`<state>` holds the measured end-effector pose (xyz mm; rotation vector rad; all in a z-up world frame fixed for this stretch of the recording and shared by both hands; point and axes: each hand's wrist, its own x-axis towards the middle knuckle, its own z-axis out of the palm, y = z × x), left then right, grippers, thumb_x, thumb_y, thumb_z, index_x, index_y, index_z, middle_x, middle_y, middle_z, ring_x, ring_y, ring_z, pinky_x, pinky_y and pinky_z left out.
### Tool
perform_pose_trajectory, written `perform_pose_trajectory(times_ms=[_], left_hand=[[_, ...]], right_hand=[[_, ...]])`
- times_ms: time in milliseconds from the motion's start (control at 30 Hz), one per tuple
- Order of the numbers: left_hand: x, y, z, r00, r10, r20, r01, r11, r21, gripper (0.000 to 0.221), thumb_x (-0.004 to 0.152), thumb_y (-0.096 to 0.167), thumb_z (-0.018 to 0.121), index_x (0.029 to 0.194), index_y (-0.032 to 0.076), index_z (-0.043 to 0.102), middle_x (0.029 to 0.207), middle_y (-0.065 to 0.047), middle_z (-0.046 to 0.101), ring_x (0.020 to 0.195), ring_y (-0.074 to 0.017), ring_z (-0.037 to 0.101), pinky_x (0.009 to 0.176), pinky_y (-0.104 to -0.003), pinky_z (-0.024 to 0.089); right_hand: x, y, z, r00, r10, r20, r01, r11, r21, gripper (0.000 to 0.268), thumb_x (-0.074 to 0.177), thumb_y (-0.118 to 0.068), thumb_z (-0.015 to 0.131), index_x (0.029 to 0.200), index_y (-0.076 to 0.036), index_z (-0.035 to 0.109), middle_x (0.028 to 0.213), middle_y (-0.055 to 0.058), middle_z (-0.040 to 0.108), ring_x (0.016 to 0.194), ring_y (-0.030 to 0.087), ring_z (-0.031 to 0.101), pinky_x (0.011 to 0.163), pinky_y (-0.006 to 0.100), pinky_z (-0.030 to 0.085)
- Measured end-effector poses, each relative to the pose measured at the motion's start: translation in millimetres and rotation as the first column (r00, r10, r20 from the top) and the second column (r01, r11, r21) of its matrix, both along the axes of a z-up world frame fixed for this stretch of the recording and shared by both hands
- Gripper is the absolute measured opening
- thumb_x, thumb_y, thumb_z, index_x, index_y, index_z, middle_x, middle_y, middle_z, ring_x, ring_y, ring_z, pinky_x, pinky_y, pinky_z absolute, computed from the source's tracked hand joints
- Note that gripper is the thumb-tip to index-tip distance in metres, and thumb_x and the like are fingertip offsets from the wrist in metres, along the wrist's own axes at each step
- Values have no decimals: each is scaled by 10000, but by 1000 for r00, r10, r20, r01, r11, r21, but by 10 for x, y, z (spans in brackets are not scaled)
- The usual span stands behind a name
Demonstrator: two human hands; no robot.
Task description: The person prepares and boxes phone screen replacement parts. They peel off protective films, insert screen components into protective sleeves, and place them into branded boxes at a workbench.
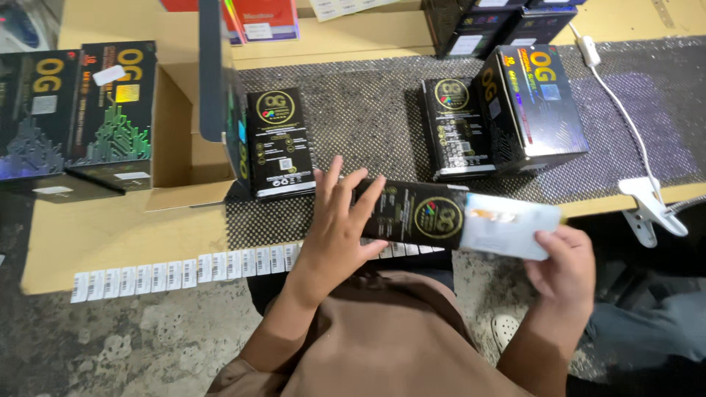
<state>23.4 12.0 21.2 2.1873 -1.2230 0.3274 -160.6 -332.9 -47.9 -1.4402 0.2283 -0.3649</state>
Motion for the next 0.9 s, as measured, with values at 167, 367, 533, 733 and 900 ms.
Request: perform_pose_trajectory(times_ms=[167, 367, 533, 733, 900], left_hand=[[-5, -94, 3, 996, 86, -25, -84, 994, 66, 938, 726, 373, 944, 1470, 44, 476, 1439, -217, 397, 1499, -507, 176, 1207, -741, 171], [7, -175, -71, 996, 56, -73, -38, 972, 234, 829, 785, 424, 834, 1442, 41, 504, 1533, -300, 367, 1525, -502, 92, 1227, -679, 71], [34, -181, -78, 997, 59, -57, -41, 959, 279, 800, 825, 448, 782, 1448, 34, 497, 1572, -314, 347, 1527, -506, 89, 1226, -665, 90], [25, -206, -28, 995, 65, -76, -49, 980, 190, 531, 875, 138, 702, 1374, 8, 575, 1501, -281, 447, 1504, -514, 200, 1234, -669, 155], [7, -227, -55, 991, 77, -106, -82, 996, -43, 369, 931, -124, 559, 1277, -32, 646, 1401, -241, 501, 1464, -531, 283, 1234, -680, 223]], right_hand=[[-217, -236, 2, 891, -452, -34, 453, 890, 48, 374, 978, -238, 643, 1165, 84, 612, 828, 218, 651, 305, 185, 434, 200, 250, 245], [-118, -275, -70, 864, -483, 139, 396, 825, 403, 170, 956, -23, 608, 1023, 130, 638, 1022, 294, 704, 791, 354, 758, 625, 356, 696], [-19, -163, -89, 926, -325, 189, 249, 907, 340, 167, 986, -58, 599, 999, 101, 650, 1017, 261, 715, 883, 348, 763, 736, 348, 705], [53, -101, -141, 940, -295, 171, 233, 922, 309, 234, 975, -109, 617, 1048, 109, 660, 1029, 242, 730, 871, 332, 755, 720, 363, 672], [243, 241, 117, 962, -181, 207, 140, 970, 199, 296, 993, -188, 566, 880, 81, 615, 744, 192, 657, 332, 180, 483, 239, 235, 352]])
